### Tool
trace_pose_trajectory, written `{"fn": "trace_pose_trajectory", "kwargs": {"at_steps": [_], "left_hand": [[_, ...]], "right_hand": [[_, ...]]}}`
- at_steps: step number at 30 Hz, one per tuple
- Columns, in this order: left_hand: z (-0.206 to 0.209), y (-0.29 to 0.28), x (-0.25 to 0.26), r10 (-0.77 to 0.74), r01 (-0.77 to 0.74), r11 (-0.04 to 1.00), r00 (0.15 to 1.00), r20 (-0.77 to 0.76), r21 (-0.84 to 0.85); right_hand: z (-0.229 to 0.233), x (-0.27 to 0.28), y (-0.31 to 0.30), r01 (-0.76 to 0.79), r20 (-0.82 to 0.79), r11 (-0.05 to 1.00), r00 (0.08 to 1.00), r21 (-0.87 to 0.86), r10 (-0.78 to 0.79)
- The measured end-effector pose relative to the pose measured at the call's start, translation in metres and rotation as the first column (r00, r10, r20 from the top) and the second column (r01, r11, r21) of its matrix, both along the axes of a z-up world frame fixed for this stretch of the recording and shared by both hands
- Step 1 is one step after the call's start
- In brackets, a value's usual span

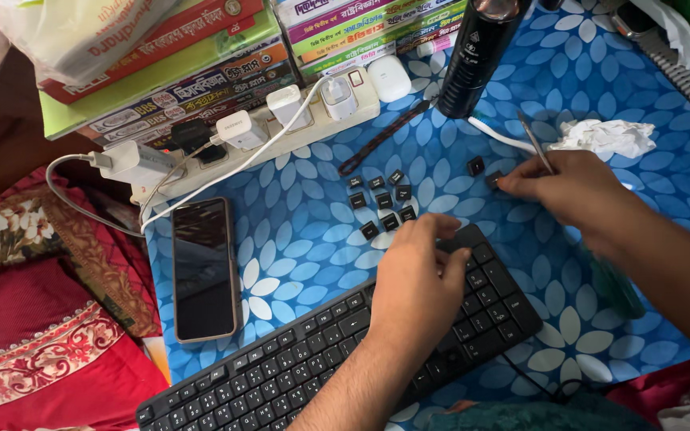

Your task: The person uses a screwdriver to pry off individual keycaps from a black computer keyboard. The removed keycaps are placed on the table next to the keyboard.

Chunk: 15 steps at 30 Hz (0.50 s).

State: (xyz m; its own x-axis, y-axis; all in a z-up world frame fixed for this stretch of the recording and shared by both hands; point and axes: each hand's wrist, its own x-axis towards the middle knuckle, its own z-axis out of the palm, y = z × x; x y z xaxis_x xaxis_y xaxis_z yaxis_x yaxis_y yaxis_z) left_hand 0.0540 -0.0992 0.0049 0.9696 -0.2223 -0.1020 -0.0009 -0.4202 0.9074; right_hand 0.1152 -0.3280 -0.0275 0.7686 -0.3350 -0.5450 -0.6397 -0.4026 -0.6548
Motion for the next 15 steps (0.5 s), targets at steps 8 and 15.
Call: {"fn": "trace_pose_trajectory", "kwargs": {"at_steps": [8,15], "left_hand": [[0.000,0.002,-0.002,-0.015,0.015,1.000,0.999,0.039,0.002],[0.004,0.018,-0.023,-0.088,0.069,0.994,0.968,0.235,0.088]], "right_hand": [[0.010,0.003,-0.006,0.007,-0.046,0.998,0.999,-0.059,-0.010],[0.022,-0.042,-0.011,-0.069,0.007,0.979,0.997,-0.194,0.072]]}}
